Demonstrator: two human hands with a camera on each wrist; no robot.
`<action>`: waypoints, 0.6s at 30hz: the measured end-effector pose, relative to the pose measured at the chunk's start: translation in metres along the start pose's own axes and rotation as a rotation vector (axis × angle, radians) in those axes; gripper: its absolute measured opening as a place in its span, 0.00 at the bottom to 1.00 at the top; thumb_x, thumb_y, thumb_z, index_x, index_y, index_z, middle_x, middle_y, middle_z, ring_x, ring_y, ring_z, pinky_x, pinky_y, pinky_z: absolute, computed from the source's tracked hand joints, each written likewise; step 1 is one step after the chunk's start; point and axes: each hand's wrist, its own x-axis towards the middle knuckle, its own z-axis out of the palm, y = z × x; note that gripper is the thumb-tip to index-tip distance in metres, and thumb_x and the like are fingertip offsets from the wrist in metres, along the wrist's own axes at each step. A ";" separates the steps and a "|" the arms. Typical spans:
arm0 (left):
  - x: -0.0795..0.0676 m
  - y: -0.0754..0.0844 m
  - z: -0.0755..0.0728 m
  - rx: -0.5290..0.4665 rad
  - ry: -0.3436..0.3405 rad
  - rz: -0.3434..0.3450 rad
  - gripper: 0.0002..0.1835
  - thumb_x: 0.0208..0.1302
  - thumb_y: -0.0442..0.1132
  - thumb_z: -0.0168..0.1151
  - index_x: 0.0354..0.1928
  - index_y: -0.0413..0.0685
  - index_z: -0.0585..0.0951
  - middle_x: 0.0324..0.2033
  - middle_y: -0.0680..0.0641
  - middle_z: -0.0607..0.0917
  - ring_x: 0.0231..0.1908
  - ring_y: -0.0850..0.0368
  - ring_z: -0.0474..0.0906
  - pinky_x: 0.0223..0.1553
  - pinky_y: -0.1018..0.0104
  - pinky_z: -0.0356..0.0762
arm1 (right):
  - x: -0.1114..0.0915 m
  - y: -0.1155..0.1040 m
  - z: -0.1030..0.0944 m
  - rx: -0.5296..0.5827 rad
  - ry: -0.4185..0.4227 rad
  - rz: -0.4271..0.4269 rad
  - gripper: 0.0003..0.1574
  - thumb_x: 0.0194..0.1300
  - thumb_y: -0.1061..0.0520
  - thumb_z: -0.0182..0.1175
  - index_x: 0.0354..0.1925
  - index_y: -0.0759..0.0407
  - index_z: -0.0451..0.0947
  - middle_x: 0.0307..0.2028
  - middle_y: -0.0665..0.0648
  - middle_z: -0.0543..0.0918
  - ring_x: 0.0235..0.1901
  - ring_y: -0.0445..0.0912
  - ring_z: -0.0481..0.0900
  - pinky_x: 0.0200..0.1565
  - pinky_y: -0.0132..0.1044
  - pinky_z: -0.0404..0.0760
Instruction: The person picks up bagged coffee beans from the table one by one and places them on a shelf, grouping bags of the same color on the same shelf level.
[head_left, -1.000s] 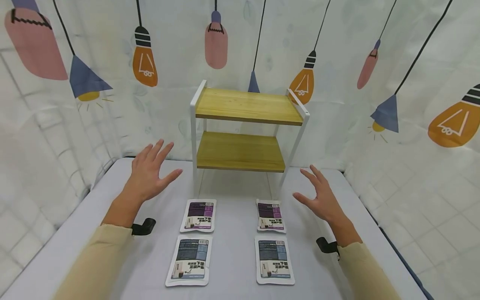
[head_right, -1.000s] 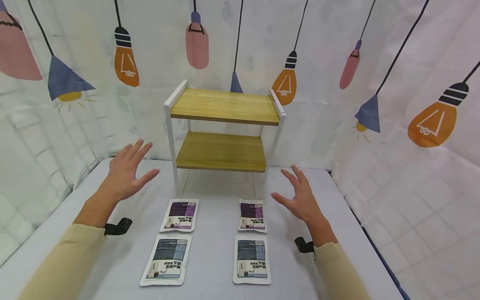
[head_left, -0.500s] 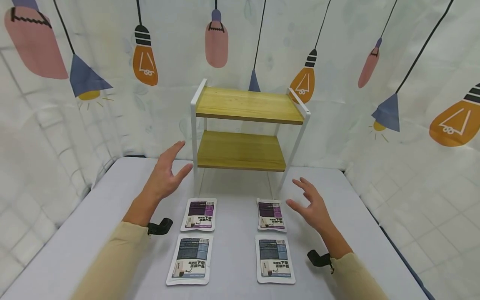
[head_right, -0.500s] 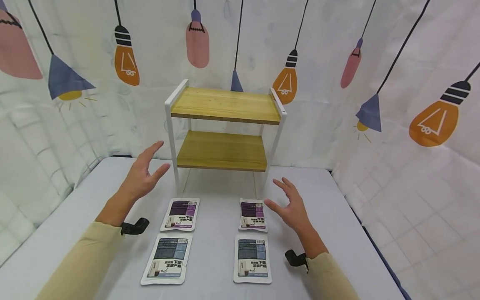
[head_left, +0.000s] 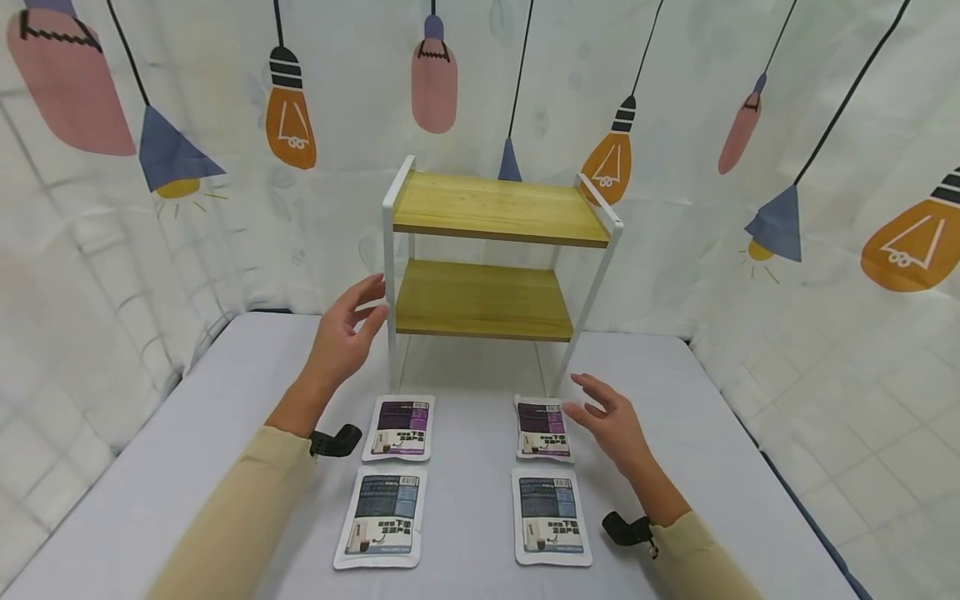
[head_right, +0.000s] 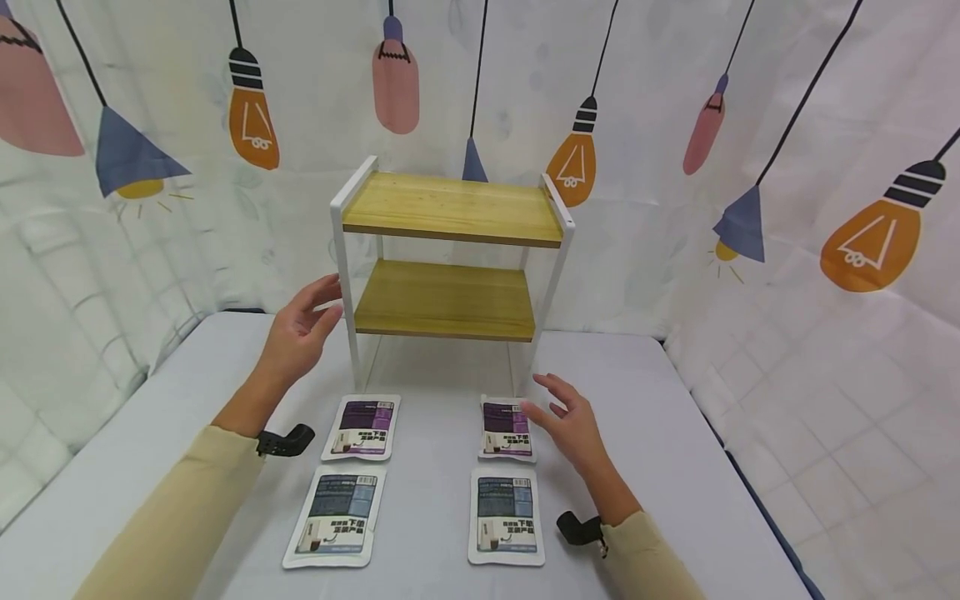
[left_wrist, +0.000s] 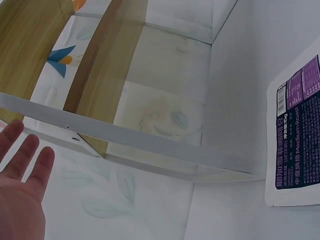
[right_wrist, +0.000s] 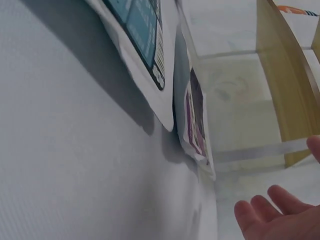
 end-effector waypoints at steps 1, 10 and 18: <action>0.001 0.001 0.000 -0.008 0.001 -0.008 0.30 0.76 0.43 0.59 0.77 0.55 0.66 0.69 0.44 0.77 0.67 0.45 0.75 0.63 0.74 0.75 | 0.000 0.000 0.001 0.008 -0.005 0.011 0.39 0.66 0.43 0.70 0.70 0.51 0.73 0.75 0.59 0.68 0.75 0.60 0.64 0.70 0.55 0.70; 0.009 0.003 0.002 -0.058 0.019 -0.004 0.25 0.75 0.45 0.62 0.71 0.55 0.73 0.62 0.47 0.81 0.61 0.53 0.77 0.57 0.83 0.72 | 0.001 0.000 0.012 0.026 -0.051 0.126 0.41 0.63 0.40 0.72 0.70 0.51 0.74 0.73 0.57 0.71 0.73 0.61 0.67 0.71 0.57 0.71; 0.014 0.003 0.002 0.000 0.044 -0.011 0.23 0.75 0.46 0.61 0.68 0.51 0.77 0.56 0.44 0.84 0.54 0.53 0.79 0.51 0.83 0.73 | 0.000 -0.002 0.015 -0.018 -0.057 0.202 0.44 0.60 0.37 0.72 0.70 0.49 0.74 0.74 0.62 0.70 0.69 0.65 0.72 0.64 0.65 0.75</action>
